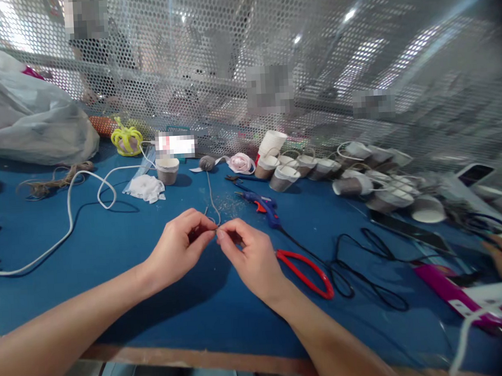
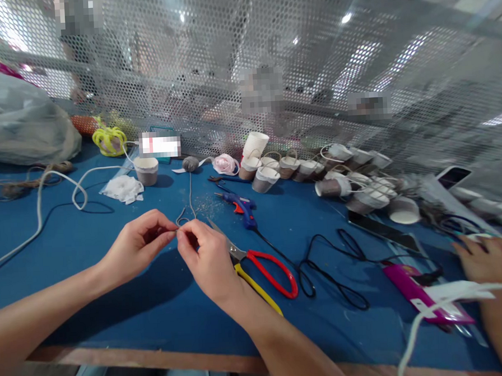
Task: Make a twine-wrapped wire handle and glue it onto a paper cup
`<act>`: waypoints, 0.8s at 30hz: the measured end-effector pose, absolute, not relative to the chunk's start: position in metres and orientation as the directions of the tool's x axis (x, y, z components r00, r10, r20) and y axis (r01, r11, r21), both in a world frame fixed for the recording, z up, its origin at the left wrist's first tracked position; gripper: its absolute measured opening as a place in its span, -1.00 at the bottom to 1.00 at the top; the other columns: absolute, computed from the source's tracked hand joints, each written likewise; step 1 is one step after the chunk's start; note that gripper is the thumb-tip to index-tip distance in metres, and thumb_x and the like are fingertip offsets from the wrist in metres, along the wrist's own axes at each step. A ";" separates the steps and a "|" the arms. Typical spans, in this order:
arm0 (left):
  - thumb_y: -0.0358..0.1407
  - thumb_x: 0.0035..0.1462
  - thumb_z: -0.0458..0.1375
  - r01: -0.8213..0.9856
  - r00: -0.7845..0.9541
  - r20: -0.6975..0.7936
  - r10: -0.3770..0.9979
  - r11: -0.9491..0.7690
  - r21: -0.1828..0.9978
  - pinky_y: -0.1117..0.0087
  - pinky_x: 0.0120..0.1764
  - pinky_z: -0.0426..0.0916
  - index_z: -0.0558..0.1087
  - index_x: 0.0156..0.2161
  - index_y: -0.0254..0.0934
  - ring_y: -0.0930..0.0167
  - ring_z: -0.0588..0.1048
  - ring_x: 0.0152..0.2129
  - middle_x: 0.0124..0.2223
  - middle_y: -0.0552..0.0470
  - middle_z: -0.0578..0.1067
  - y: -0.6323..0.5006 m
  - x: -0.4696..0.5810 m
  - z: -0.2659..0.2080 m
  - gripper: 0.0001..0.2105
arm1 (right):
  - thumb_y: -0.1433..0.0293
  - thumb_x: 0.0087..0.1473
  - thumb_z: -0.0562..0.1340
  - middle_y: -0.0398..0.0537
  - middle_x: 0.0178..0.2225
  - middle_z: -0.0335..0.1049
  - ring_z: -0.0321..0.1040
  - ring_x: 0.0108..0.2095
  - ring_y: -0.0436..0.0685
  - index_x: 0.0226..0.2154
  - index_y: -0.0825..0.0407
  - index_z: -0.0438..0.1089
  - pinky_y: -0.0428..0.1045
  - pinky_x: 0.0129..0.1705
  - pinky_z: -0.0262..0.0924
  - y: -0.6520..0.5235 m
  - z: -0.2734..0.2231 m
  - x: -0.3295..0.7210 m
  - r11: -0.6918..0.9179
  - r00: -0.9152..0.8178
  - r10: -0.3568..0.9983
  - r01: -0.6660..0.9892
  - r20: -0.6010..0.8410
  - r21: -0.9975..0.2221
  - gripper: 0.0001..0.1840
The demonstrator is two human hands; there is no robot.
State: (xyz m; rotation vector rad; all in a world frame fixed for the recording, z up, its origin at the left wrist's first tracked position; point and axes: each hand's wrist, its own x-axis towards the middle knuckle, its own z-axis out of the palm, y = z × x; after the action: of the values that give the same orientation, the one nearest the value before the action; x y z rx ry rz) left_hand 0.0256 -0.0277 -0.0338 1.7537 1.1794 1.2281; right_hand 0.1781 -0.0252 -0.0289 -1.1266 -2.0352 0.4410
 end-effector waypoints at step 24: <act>-0.36 -0.13 0.17 0.022 0.078 0.085 0.993 -0.087 0.996 0.56 -0.59 0.08 0.38 -0.47 -0.32 0.58 0.22 -0.67 -0.60 0.17 0.32 -0.023 0.023 -0.032 -0.93 | 0.25 0.05 0.10 -0.07 -0.42 0.43 0.36 -0.43 0.02 -0.34 0.06 0.36 -0.10 -0.38 0.23 -0.017 -0.020 0.184 0.468 -0.348 0.883 0.603 0.315 -0.646 -0.77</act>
State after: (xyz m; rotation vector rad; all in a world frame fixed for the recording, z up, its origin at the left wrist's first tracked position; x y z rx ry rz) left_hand 0.0230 -0.0230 -0.0319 1.3261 1.1287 1.2022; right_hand 0.1837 -0.0173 -0.0195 -1.2286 -2.0760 0.5635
